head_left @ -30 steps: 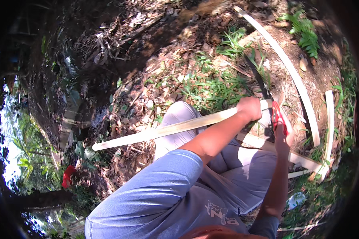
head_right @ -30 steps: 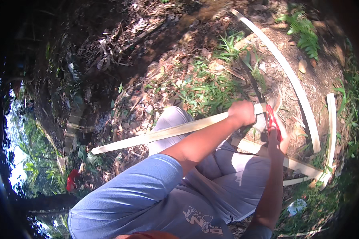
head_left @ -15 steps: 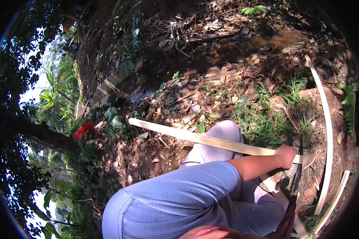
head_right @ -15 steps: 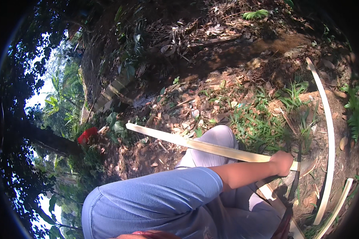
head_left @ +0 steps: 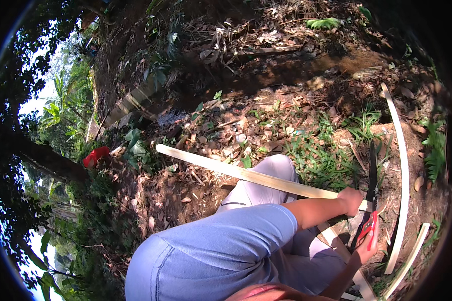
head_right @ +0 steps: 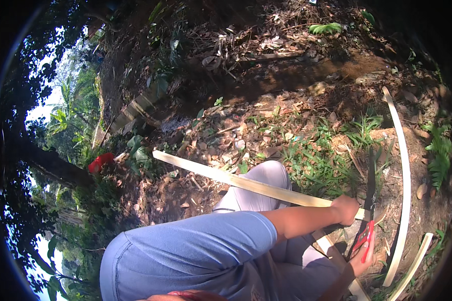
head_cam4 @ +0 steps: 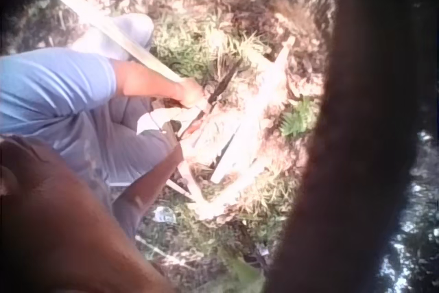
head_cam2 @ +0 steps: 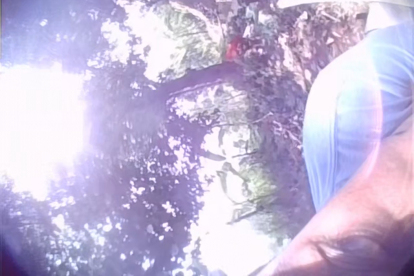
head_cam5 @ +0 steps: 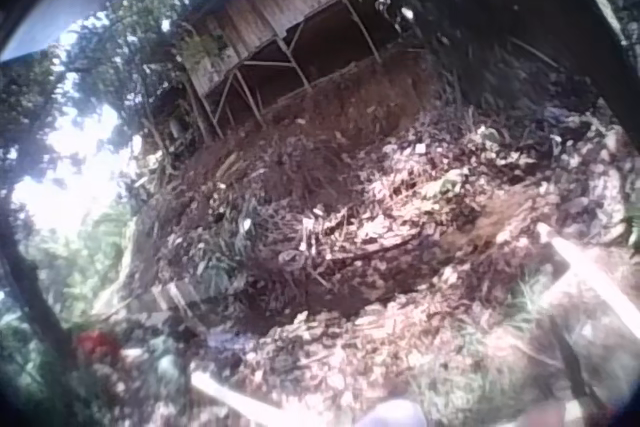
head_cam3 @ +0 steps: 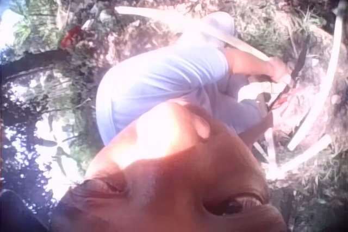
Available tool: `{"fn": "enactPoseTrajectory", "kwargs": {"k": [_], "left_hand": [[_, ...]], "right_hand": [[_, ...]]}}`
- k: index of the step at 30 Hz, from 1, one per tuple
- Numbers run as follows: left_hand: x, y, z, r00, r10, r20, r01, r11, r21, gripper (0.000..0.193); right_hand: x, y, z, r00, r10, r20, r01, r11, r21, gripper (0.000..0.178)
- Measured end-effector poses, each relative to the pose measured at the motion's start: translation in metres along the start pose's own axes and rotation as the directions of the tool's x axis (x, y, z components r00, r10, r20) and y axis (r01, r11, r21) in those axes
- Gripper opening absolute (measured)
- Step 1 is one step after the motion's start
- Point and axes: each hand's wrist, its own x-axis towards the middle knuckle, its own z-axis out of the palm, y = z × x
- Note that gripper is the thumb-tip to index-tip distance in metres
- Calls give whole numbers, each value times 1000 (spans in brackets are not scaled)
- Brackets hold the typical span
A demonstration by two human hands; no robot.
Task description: The person sits on the ground and uses a hand saw to cut a long, thin piece of wood. They hold the wood with one hand and saw with the other, making several cuts to shorten the piece.
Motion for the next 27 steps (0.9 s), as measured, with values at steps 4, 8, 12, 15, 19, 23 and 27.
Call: {"fn": "enactPoseTrajectory", "kwargs": {"k": [4,8,12,15,19,23,27], "left_hand": [[-3,-2,4,999,-24,-21,23,999,-43,26],[-2,0,5,1000,-5,9,5,999,-52,25],[-1,-5,2,999,-31,27,33,996,-78,25],[2,1,-3,999,-11,37,12,999,-40,26],[7,-10,-1,995,-80,65,84,994,-65,34],[23,0,-14,970,-92,226,110,991,-70,47],[30,-6,-6,962,-91,259,115,990,-78,52]], "right_hand": [[-77,15,-44,990,-118,-83,114,992,-48,46],[-165,-71,-64,975,-222,-22,216,965,-149,54],[-126,-30,-43,979,-174,-102,185,976,111,45],[-50,36,-21,986,-92,-142,117,977,179,44],[22,-21,50,984,-167,-56,175,964,199,43],[-15,11,25,978,83,-189,-78,996,35,41],[-104,-4,-35,992,27,-127,11,958,288,39]]}}
